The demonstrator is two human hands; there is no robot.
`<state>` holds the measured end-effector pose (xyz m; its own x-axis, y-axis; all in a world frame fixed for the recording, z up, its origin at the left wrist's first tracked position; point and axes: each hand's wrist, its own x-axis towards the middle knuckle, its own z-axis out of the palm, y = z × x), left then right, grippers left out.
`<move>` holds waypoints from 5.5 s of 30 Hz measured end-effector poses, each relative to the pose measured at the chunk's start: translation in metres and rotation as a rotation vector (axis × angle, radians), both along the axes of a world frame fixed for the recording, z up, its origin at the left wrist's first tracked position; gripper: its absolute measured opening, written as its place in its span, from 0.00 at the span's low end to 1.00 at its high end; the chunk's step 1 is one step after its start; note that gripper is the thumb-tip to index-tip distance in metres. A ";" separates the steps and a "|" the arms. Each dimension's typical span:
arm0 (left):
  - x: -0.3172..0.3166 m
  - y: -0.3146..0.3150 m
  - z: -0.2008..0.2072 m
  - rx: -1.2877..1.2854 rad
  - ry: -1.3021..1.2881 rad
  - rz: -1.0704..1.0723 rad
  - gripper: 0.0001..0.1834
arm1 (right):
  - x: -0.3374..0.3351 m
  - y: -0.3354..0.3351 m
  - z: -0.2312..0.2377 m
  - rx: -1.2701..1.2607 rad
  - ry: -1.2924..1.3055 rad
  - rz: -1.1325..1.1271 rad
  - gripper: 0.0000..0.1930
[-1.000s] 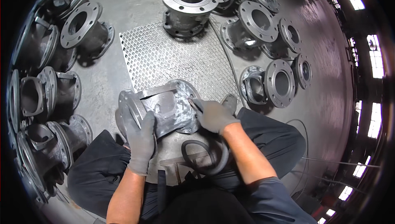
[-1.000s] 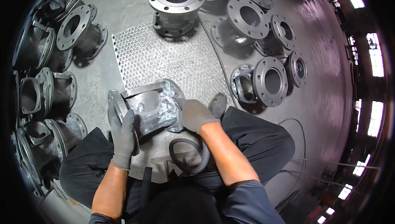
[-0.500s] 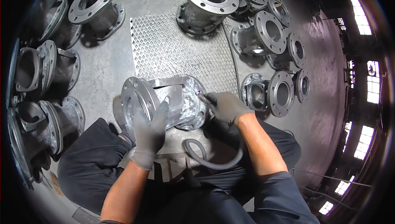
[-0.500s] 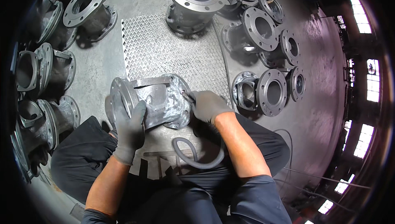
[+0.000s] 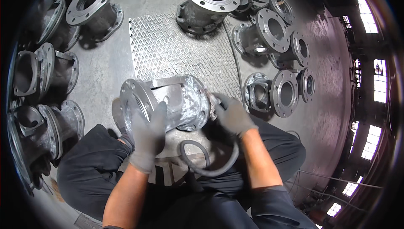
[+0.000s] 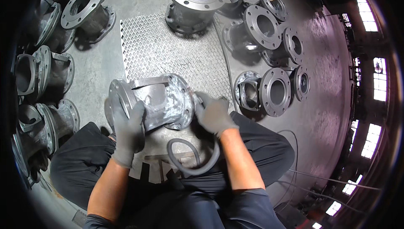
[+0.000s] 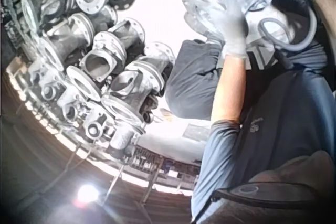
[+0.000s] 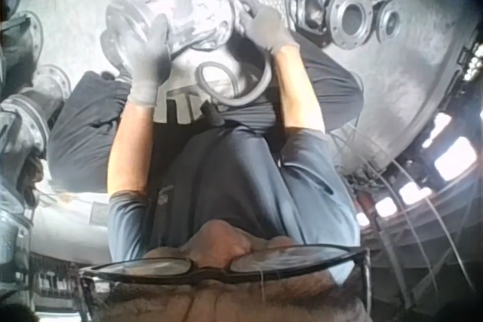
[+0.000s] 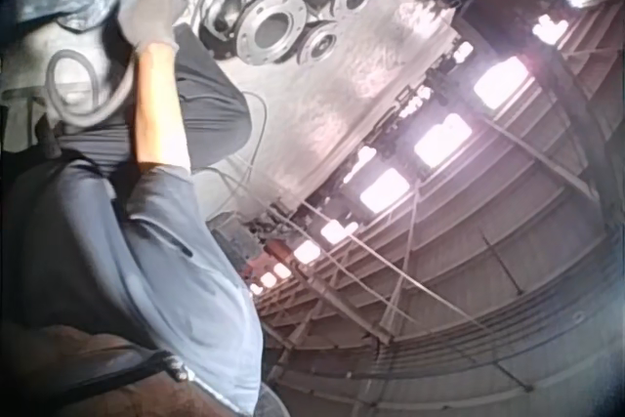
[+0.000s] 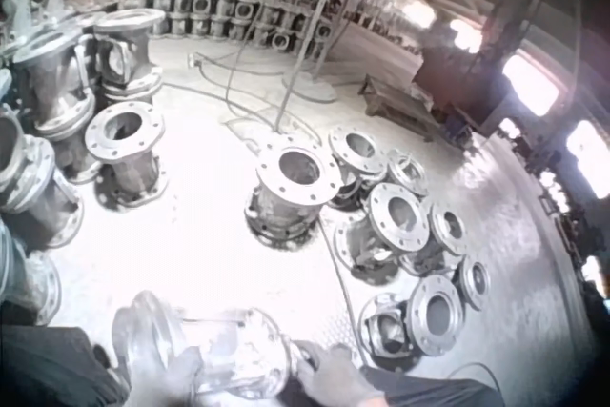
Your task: The person puts on safety glasses and gloves, then grinds the interior, flanges, and outer surfaces of a metal pipe fitting using a rotary grinding tool.
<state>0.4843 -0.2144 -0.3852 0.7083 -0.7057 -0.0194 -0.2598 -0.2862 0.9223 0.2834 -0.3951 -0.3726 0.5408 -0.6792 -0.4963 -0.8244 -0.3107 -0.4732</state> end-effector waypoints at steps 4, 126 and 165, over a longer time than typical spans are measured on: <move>0.019 -0.025 0.021 -0.050 0.714 0.089 0.45 | -0.040 -0.053 -0.025 0.005 0.044 -0.046 0.19; 0.016 -0.048 0.010 0.100 0.319 0.201 0.49 | 0.014 0.032 -0.034 0.018 -0.185 0.063 0.28; 0.023 -0.045 0.002 0.171 0.314 0.193 0.48 | 0.021 -0.023 -0.035 0.153 -0.065 0.151 0.26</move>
<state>0.5077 -0.2595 -0.3830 0.7684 -0.5281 -0.3616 0.1008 -0.4581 0.8832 0.3049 -0.4183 -0.4072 0.6646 -0.5079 -0.5480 -0.7404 -0.3486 -0.5748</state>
